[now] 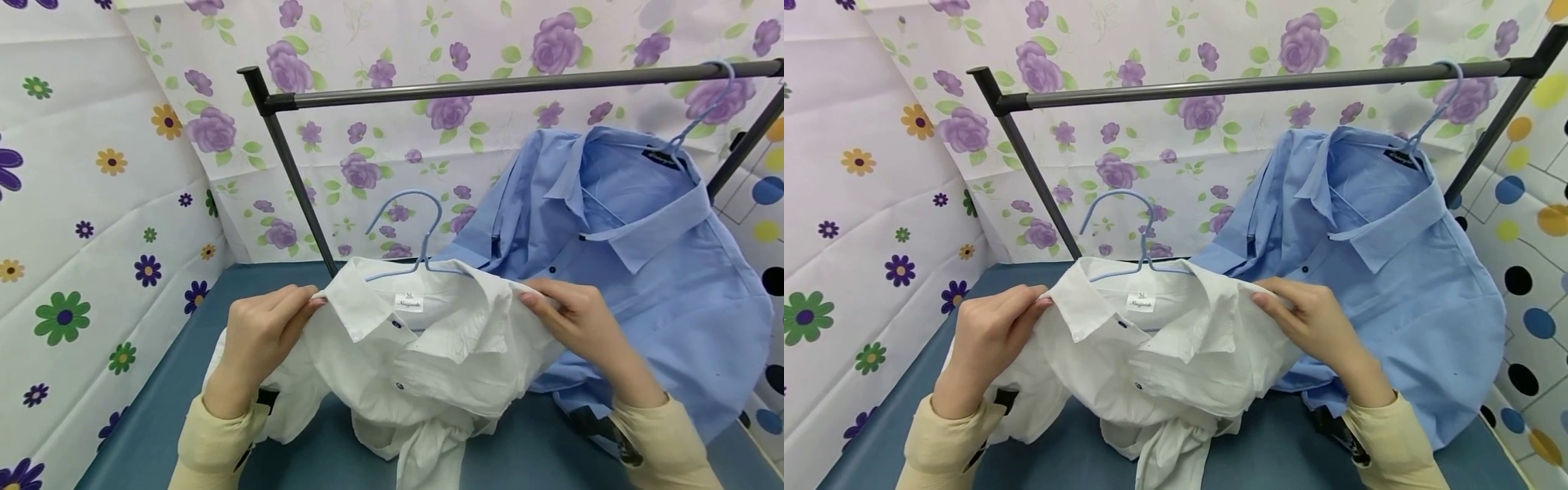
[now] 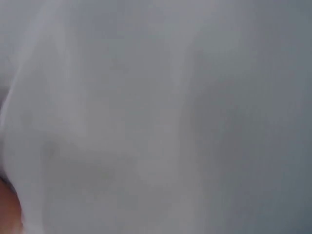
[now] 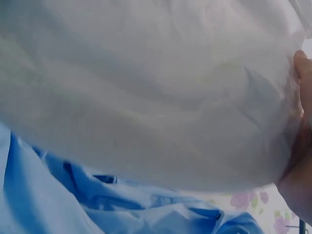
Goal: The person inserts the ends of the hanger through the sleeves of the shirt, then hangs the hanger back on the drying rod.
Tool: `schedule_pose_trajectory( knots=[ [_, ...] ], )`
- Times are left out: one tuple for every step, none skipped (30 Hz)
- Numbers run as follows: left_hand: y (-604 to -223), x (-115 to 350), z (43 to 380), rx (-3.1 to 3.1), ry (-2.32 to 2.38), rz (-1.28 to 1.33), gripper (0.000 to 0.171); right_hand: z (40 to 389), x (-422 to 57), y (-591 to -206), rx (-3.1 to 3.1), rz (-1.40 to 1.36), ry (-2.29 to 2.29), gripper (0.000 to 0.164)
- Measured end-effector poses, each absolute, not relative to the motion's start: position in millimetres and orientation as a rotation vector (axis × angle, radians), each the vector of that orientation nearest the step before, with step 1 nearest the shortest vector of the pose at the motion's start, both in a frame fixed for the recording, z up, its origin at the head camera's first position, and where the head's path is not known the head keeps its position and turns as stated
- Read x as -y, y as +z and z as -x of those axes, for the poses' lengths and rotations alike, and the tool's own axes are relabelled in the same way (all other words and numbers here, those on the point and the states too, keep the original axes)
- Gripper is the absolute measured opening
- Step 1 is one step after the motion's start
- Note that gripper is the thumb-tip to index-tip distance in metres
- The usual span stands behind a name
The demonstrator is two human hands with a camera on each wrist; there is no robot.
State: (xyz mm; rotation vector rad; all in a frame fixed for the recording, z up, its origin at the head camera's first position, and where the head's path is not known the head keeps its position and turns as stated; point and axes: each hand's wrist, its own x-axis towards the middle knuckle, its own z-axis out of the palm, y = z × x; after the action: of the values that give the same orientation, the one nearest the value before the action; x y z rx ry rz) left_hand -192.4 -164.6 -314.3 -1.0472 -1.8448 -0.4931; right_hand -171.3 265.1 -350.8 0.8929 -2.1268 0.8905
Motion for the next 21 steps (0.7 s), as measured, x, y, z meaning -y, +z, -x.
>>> schedule_pose_trajectory(
  knots=[
    [-314.3, 165.1, 192.3, 1.846, -0.498, 1.047, 0.038, 171.1, -267.0, -351.4, 2.142, -0.896, 0.891, 0.013],
    [-314.3, 165.5, 192.3, 1.848, -0.502, 1.046, 0.038, 170.7, -268.8, -351.7, 2.162, -0.898, 0.887, 0.014],
    [-314.1, 166.0, 192.3, 1.849, -0.506, 1.044, 0.038, 170.4, -270.4, -352.0, 2.184, -0.905, 0.884, 0.016],
    [-313.9, 166.4, 192.1, 1.851, -0.509, 1.043, 0.038, 169.9, -271.8, -352.1, 2.212, -0.908, 0.881, 0.020],
    [-313.8, 166.8, 192.0, 1.852, -0.510, 1.040, 0.038, 169.3, -272.9, -352.2, 2.244, -0.916, 0.883, 0.024],
    [-313.8, 167.2, 192.0, 1.854, -0.510, 1.037, 0.038, 169.0, -273.8, -352.3, 2.268, -0.927, 0.881, 0.028],
    [-313.7, 167.5, 192.0, 1.856, -0.509, 1.034, 0.038, 168.8, -274.3, -352.4, 2.281, -0.937, 0.884, 0.031],
    [-313.8, 167.7, 192.1, 1.857, -0.508, 1.030, 0.038, 168.7, -274.7, -352.7, 2.292, -0.943, 0.888, 0.033],
    [-313.8, 167.9, 192.1, 1.858, -0.508, 1.029, 0.038, 168.5, -275.0, -352.9, 2.300, -0.949, 0.896, 0.035],
    [-313.9, 168.1, 192.1, 1.859, -0.508, 1.028, 0.038, 168.6, -275.3, -353.3, 2.299, -0.959, 0.898, 0.035],
    [-313.9, 168.2, 192.1, 1.861, -0.507, 1.026, 0.039, 168.8, -275.5, -353.9, 2.298, -0.965, 0.904, 0.035],
    [-314.0, 168.3, 192.1, 1.862, -0.507, 1.024, 0.039, 169.1, -275.6, -354.4, 2.291, -0.969, 0.902, 0.034],
    [-314.0, 168.5, 192.2, 1.862, -0.505, 1.020, 0.039, 169.6, -275.8, -355.1, 2.282, -0.973, 0.903, 0.033],
    [-314.0, 168.6, 192.4, 1.863, -0.503, 1.016, 0.039, 170.3, -275.6, -356.0, 2.268, -0.984, 0.906, 0.032],
    [-314.0, 168.7, 192.6, 1.863, -0.501, 1.011, 0.040, 171.1, -275.6, -356.8, 2.246, -1.000, 0.905, 0.030],
    [-313.8, 168.9, 192.8, 1.863, -0.500, 1.006, 0.040, 171.9, -275.4, -357.5, 2.225, -1.013, 0.906, 0.028],
    [-313.7, 169.0, 193.1, 1.862, -0.498, 1.000, 0.040, 172.8, -275.0, -358.2, 2.204, -1.026, 0.909, 0.025],
    [-313.6, 169.3, 193.4, 1.861, -0.498, 0.996, 0.040, 173.6, -274.7, -358.9, 2.181, -1.040, 0.907, 0.022],
    [-313.4, 169.4, 193.6, 1.857, -0.501, 0.993, 0.040, 174.4, -274.5, -359.7, 2.158, -1.051, 0.901, 0.020],
    [-313.2, 169.6, 193.9, 1.856, -0.505, 0.992, 0.040, 175.0, -274.2, -360.4, 2.135, -1.057, 0.896, 0.020],
    [-312.9, 169.9, 194.2, 1.854, -0.508, 0.990, 0.040, 175.7, -273.8, -360.9, 2.113, -1.060, 0.887, 0.022]
  ],
)
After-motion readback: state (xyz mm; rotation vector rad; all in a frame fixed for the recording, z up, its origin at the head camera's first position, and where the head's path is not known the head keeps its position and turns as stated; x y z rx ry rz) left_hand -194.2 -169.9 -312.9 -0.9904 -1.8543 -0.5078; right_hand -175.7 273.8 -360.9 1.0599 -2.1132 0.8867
